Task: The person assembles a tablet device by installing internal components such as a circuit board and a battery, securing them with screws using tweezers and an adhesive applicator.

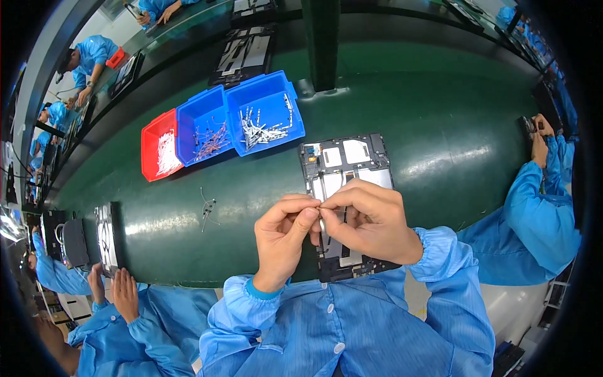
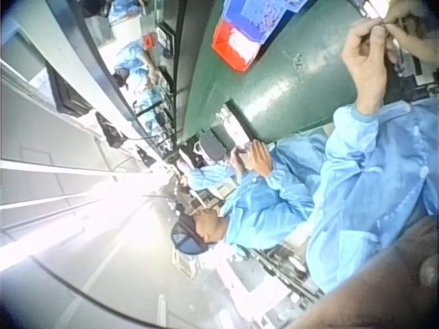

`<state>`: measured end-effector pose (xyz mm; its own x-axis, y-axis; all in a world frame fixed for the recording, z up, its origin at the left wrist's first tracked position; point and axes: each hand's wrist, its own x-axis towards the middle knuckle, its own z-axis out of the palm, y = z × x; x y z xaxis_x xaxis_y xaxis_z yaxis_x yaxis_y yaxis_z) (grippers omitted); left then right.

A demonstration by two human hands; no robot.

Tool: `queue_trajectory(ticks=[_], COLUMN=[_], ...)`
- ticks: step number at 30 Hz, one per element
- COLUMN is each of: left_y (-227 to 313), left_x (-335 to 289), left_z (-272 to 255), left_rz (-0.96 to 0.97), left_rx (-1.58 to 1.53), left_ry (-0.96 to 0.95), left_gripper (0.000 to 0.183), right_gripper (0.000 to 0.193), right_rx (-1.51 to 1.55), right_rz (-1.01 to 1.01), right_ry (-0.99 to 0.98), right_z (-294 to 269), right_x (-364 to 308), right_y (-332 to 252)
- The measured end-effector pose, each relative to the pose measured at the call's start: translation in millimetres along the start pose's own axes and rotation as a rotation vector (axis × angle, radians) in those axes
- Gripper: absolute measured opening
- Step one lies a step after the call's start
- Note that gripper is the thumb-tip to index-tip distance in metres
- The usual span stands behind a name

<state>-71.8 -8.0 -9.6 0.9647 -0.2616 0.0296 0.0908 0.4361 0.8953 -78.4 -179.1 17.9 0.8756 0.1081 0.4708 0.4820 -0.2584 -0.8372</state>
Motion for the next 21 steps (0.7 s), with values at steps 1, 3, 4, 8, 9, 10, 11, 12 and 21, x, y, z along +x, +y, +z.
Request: queue_trajectory(ticks=[1,3,4,8,9,10,11,12,21], left_y=[1,3,4,9,10,11,13,14,13], left_x=[0,-1,-1,-3,-3,-3,-2,-2,4], left_z=[1,1,2,5,5,4,2,1,-6], left_rz=[0.078,0.107,0.137,0.18,0.221,0.263,0.263,0.314,0.626], left_rx=[0.076,0.136,0.195,0.337,0.424,0.511,0.512,0.612,0.998], left_ry=[0.015,0.028,0.039,0.066,0.059,0.053,0.056,0.044,-0.018], left_gripper=[0.012,0.011,0.01,0.009,0.009,0.008,0.008,0.007,0.019], right_gripper=[0.015,0.015,0.015,0.014,0.014,0.014,0.014,0.015,0.013], right_rx=[0.013,0.006,-0.002,-0.021,-0.027,-0.033,-0.031,-0.054,-0.2], right_rz=[0.003,-0.011,-0.026,-0.041,-0.03,-0.02,-0.02,-0.035,-0.108], right_ry=[0.002,-0.008,-0.016,-0.011,-0.022,-0.034,-0.036,-0.047,-0.092], right_z=[1,1,1,1,0,0,-2,-3,-13], right_x=[0,0,1,0,1,1,2,3,7], right_y=[0,1,1,2,1,0,-1,-1,-3])
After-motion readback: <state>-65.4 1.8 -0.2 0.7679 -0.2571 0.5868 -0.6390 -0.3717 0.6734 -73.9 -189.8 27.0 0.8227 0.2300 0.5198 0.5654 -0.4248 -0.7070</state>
